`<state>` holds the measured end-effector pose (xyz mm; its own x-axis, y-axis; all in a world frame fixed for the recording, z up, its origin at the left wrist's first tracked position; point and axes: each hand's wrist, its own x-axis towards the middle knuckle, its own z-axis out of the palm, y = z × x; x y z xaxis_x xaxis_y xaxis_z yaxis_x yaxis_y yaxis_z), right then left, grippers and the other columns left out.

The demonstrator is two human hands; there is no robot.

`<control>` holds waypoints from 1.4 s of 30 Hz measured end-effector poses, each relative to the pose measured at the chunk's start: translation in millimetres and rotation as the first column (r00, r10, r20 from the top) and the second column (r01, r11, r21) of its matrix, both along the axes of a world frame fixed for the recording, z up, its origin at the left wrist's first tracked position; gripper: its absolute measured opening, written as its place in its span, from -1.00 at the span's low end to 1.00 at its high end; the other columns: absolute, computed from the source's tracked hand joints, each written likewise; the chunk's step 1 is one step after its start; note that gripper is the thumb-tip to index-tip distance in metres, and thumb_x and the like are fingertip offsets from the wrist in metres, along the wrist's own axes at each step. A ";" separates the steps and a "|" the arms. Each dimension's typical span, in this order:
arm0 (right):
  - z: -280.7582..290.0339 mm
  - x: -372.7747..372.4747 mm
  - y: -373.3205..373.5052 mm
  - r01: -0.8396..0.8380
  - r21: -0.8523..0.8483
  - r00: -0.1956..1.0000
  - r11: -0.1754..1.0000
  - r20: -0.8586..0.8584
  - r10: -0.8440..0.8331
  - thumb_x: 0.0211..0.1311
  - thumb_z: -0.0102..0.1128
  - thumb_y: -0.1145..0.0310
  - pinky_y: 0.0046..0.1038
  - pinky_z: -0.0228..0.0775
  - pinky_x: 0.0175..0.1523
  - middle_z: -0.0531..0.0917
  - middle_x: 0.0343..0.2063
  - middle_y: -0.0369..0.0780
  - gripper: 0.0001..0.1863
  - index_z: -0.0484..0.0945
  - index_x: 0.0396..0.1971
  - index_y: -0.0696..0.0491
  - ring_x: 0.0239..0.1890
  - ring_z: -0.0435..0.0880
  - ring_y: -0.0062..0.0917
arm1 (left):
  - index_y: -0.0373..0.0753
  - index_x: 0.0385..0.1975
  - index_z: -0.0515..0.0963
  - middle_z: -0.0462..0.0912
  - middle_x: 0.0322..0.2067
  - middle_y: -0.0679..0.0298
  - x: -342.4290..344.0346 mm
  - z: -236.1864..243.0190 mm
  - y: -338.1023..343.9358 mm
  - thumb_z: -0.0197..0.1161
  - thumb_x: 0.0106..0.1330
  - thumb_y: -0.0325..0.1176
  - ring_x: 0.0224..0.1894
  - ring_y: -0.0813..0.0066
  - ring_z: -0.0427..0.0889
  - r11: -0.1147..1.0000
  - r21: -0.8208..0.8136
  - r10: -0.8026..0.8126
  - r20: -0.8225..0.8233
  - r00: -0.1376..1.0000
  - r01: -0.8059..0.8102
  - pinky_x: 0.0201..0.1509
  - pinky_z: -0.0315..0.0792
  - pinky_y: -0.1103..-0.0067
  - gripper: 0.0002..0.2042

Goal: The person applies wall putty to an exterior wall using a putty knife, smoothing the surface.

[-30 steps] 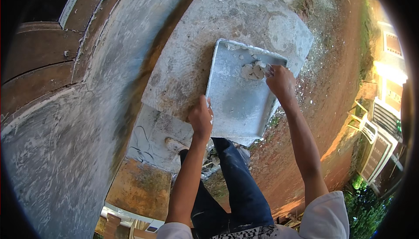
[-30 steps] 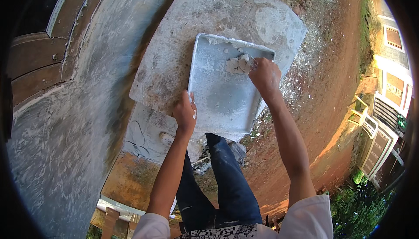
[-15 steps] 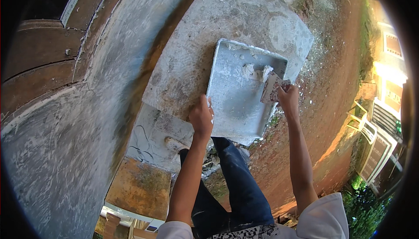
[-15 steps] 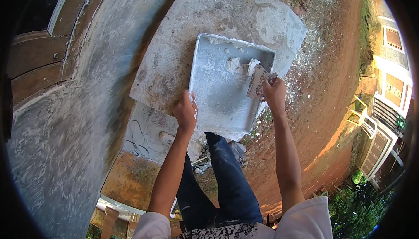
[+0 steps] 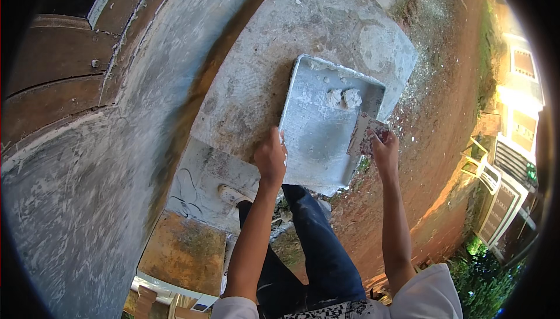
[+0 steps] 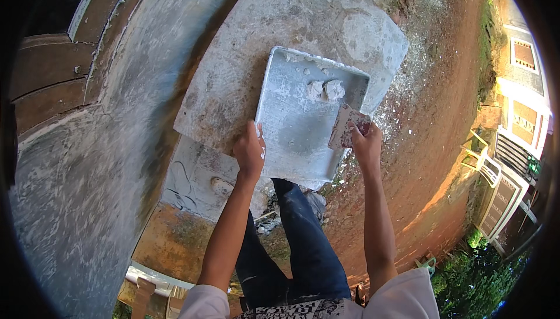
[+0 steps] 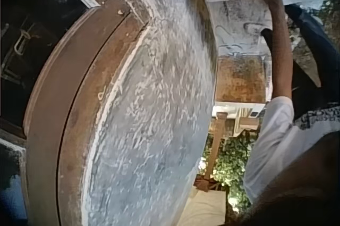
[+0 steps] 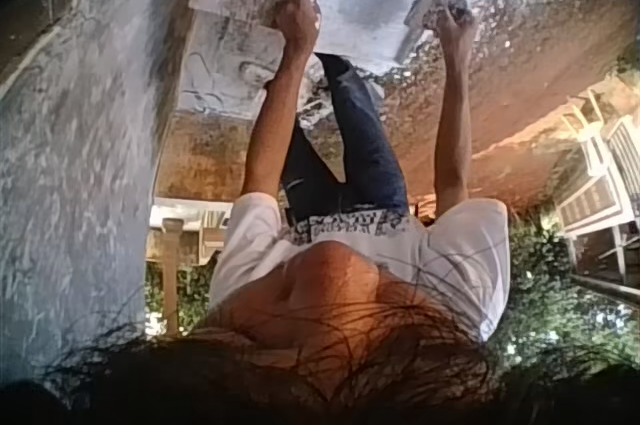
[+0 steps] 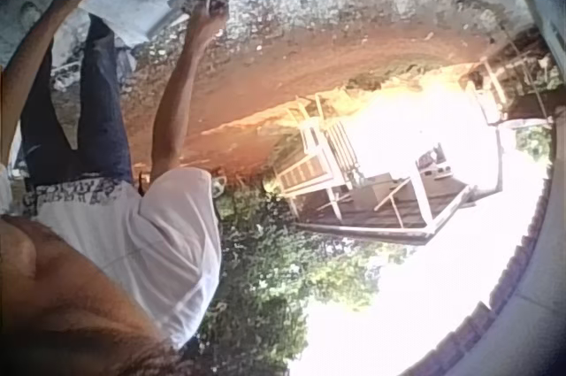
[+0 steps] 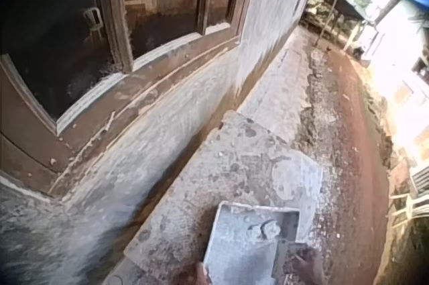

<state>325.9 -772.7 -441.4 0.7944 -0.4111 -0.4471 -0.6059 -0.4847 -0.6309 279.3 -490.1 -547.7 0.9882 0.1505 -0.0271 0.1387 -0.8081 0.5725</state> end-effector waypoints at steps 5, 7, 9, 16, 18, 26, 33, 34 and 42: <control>4.7 32.9 1.0 -0.200 -0.001 0.974 0.980 -0.110 0.199 0.28 0.35 0.44 -0.39 0.52 -0.27 0.78 -0.39 -0.13 -0.74 0.68 -0.12 0.29 -0.42 0.68 -0.58 | -0.21 -0.20 0.48 0.66 -0.45 0.11 0.5 -1.2 -2.1 0.24 0.48 -0.32 -0.41 0.07 0.70 1.000 0.021 0.013 -0.047 0.999 -0.012 -0.41 0.56 0.27 -0.87; 2.2 51.4 11.8 -0.234 -0.010 0.966 0.972 -0.118 0.231 0.28 0.35 0.44 -0.38 0.53 -0.26 0.78 -0.39 -0.13 -0.75 0.69 -0.14 0.29 -0.42 0.69 -0.56 | -0.21 -0.19 0.49 0.67 -0.44 0.11 -1.2 -2.2 -0.2 0.24 0.48 -0.32 -0.41 0.07 0.70 1.000 0.027 0.010 -0.034 0.999 -0.009 -0.40 0.56 0.28 -0.87; -1.5 65.1 18.3 -0.310 -0.008 0.947 0.951 -0.096 0.307 0.28 0.35 0.44 -0.36 0.52 -0.26 0.78 -0.40 -0.13 -0.76 0.69 -0.16 0.29 -0.42 0.68 -0.54 | -0.21 -0.19 0.49 0.69 -0.43 0.11 0.0 -1.2 -2.7 0.25 0.47 -0.33 -0.41 0.08 0.71 1.000 0.020 0.011 -0.062 0.998 -0.010 -0.39 0.57 0.29 -0.88; -36.8 78.3 -1.1 -0.259 0.129 0.956 0.957 -0.105 0.272 0.27 0.34 0.45 -0.42 0.48 -0.32 0.76 -0.40 -0.20 -0.78 0.69 -0.18 0.29 -0.43 0.64 -0.60 | -0.21 -0.21 0.49 0.70 -0.44 0.11 -0.7 -0.6 -3.4 0.28 0.43 -0.36 -0.40 0.07 0.73 1.000 0.026 0.004 -0.080 0.997 -0.002 -0.38 0.57 0.29 -0.88; -39.2 78.9 -1.5 -0.196 0.198 0.963 0.961 -0.144 0.226 0.27 0.33 0.45 -0.47 0.44 -0.36 0.74 -0.42 -0.23 -0.80 0.70 -0.20 0.27 -0.46 0.60 -0.64 | -0.20 -0.21 0.48 0.69 -0.46 0.10 0.4 -0.9 -3.9 0.30 0.41 -0.37 -0.40 0.07 0.73 1.000 0.027 0.000 -0.094 0.996 0.002 -0.39 0.55 0.28 -0.87; -55.1 56.6 10.9 0.059 0.339 0.986 0.939 -0.164 -0.003 0.26 0.23 0.49 -0.46 0.47 -0.39 0.72 -0.40 -0.21 -0.80 0.66 -0.20 0.31 -0.48 0.64 -0.58 | -0.21 -0.18 0.47 0.69 -0.46 0.07 -1.1 -4.7 1.6 0.32 0.36 -0.41 -0.42 0.05 0.72 0.999 0.008 -0.033 -0.106 0.994 0.034 -0.41 0.53 0.26 -0.84; -67.1 36.6 28.9 0.393 0.491 0.919 0.778 -0.251 -0.305 0.29 0.13 0.49 -0.38 0.58 -0.38 0.74 -0.34 -0.13 -0.76 0.64 -0.13 0.27 -0.41 0.76 -0.43 | -0.22 -0.19 0.46 0.67 -0.47 0.06 0.3 -1.4 4.0 0.31 0.36 -0.44 -0.43 0.02 0.71 0.999 -0.036 -0.039 -0.086 0.995 0.036 -0.42 0.51 0.25 -0.85; -63.0 36.0 39.6 0.486 0.515 0.874 0.706 -0.304 -0.380 0.30 0.13 0.48 -0.36 0.58 -0.38 0.75 -0.32 -0.14 -0.76 0.64 -0.11 0.26 -0.40 0.76 -0.42 | -0.22 -0.19 0.46 0.67 -0.47 0.06 0.3 -1.2 4.2 0.31 0.36 -0.44 -0.43 0.02 0.71 0.999 -0.032 -0.041 -0.088 0.995 0.038 -0.42 0.51 0.25 -0.85; -72.8 57.7 87.2 0.399 0.532 0.916 0.747 -0.190 -0.354 0.33 0.18 0.48 -0.33 0.63 -0.32 0.75 -0.27 -0.09 -0.78 0.61 -0.12 0.30 -0.38 0.76 -0.42 | -0.21 -0.24 0.46 0.66 -0.48 0.06 1.7 -1.6 1.8 0.29 0.38 -0.43 -0.45 0.02 0.70 0.999 -0.041 -0.021 -0.083 0.996 0.018 -0.42 0.51 0.26 -0.88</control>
<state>383.6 -685.5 -514.2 0.5838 -0.3368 -0.7388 -0.7192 0.2076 -0.6630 280.9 -488.3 -549.3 0.9850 0.1286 -0.1148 0.1717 -0.7875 0.5919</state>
